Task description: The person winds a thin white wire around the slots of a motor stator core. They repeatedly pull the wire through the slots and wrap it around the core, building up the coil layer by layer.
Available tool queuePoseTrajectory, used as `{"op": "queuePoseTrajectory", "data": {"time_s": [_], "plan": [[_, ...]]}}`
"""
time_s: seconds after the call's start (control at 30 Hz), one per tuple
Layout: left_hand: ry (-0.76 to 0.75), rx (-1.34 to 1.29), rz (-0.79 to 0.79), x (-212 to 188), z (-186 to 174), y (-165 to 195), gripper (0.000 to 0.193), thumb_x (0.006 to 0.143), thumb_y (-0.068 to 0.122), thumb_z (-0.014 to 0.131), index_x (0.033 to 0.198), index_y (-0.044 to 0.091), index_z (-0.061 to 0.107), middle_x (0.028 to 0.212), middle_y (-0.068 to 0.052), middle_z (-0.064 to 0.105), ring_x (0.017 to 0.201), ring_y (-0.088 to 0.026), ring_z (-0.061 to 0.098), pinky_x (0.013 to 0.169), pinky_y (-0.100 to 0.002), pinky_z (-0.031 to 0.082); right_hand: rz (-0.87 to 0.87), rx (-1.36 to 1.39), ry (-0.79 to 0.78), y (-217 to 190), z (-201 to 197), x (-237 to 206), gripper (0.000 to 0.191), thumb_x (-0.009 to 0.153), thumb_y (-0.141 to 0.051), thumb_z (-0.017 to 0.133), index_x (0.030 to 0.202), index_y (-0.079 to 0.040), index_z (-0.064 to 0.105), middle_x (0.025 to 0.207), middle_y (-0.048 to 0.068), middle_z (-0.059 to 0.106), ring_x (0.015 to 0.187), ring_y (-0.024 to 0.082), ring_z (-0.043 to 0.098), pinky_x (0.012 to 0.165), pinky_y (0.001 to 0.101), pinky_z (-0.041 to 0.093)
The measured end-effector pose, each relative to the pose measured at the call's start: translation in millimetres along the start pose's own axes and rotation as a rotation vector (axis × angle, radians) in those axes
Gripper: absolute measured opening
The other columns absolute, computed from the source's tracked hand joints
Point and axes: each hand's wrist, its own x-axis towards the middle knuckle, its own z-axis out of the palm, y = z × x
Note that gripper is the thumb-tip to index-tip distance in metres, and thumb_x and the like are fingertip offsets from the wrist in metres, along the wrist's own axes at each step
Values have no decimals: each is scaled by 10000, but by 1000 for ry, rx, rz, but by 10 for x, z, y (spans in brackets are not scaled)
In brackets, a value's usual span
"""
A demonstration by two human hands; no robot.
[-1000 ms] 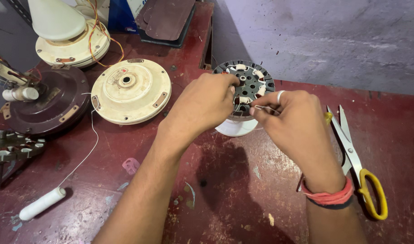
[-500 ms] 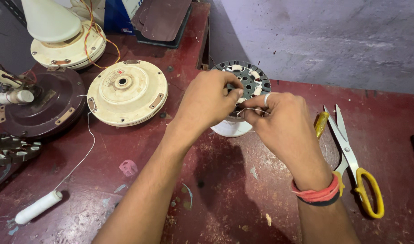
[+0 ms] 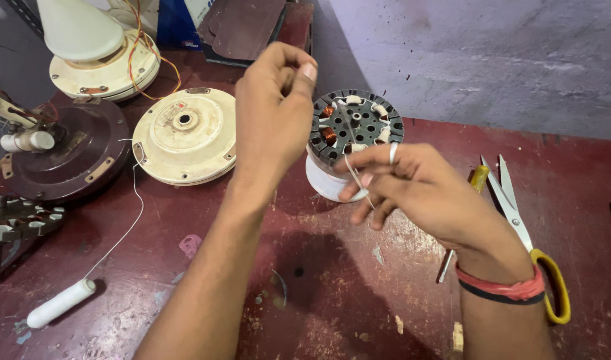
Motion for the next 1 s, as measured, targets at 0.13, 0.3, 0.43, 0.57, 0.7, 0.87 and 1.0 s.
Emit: {"op": "queuePoseTrajectory", "data": {"time_s": [0.13, 0.3, 0.43, 0.57, 0.7, 0.87, 1.0], "plan": [[-272, -92, -94, 15, -27, 8, 114, 948, 137, 644, 955, 39, 702, 640, 61, 629, 577, -20, 521, 524, -254, 420, -229, 148, 122, 84, 71, 59, 504, 915, -2, 627, 1416, -30, 585, 905, 111, 760, 631, 172, 734, 475, 304, 556], [-526, -273, -151, -15, 9, -32, 149, 960, 151, 646, 951, 17, 710, 728, 40, 633, 647, -31, 521, 563, -248, 428, -330, -85, 241, 125, 170, 114, 318, 940, -40, 722, 1254, 2, 699, 894, 85, 780, 684, 75, 658, 534, 256, 519], [-486, -189, -108, -5, 6, -47, 156, 938, 152, 654, 935, 9, 718, 738, 19, 666, 661, -33, 558, 575, -240, 458, -168, -494, 413, 24, 187, 16, 177, 928, -170, 776, 1017, -36, 847, 665, 155, 705, 560, 109, 484, 473, 325, 359], [-441, -138, -84, -9, -11, -11, 156, 931, 135, 629, 971, 12, 715, 758, -14, 697, 674, -47, 630, 598, -245, 503, -88, -694, 441, -136, 212, -99, 220, 878, -264, 817, 986, -74, 844, 695, 120, 704, 518, 157, 570, 490, 349, 415], [-723, -175, -308, -18, -57, 98, 282, 903, 77, 506, 1132, 12, 659, 819, -54, 706, 642, -111, 654, 554, -294, 549, -236, -675, 391, -224, 240, -206, 208, 821, -236, 784, 929, -63, 823, 718, 64, 697, 522, 143, 603, 480, 333, 449], [-1067, -187, -334, -99, -165, 285, 527, 892, 76, 445, 1418, 90, 462, 749, -74, 672, 607, -116, 636, 503, -285, 530, -200, -637, 320, -220, 184, -354, 177, 840, -243, 799, 894, -81, 849, 853, 28, 661, 595, 132, 630, 495, 305, 486], [-1200, -302, -334, -84, -250, 311, 619, 880, 57, 429, 1496, 102, 390, 731, -62, 710, 565, -131, 618, 485, -279, 476, -244, -565, 311, -274, 129, -411, 167, 885, -192, 752, 905, -59, 852, 900, 24, 646, 622, 122, 648, 489, 284, 500]]}}
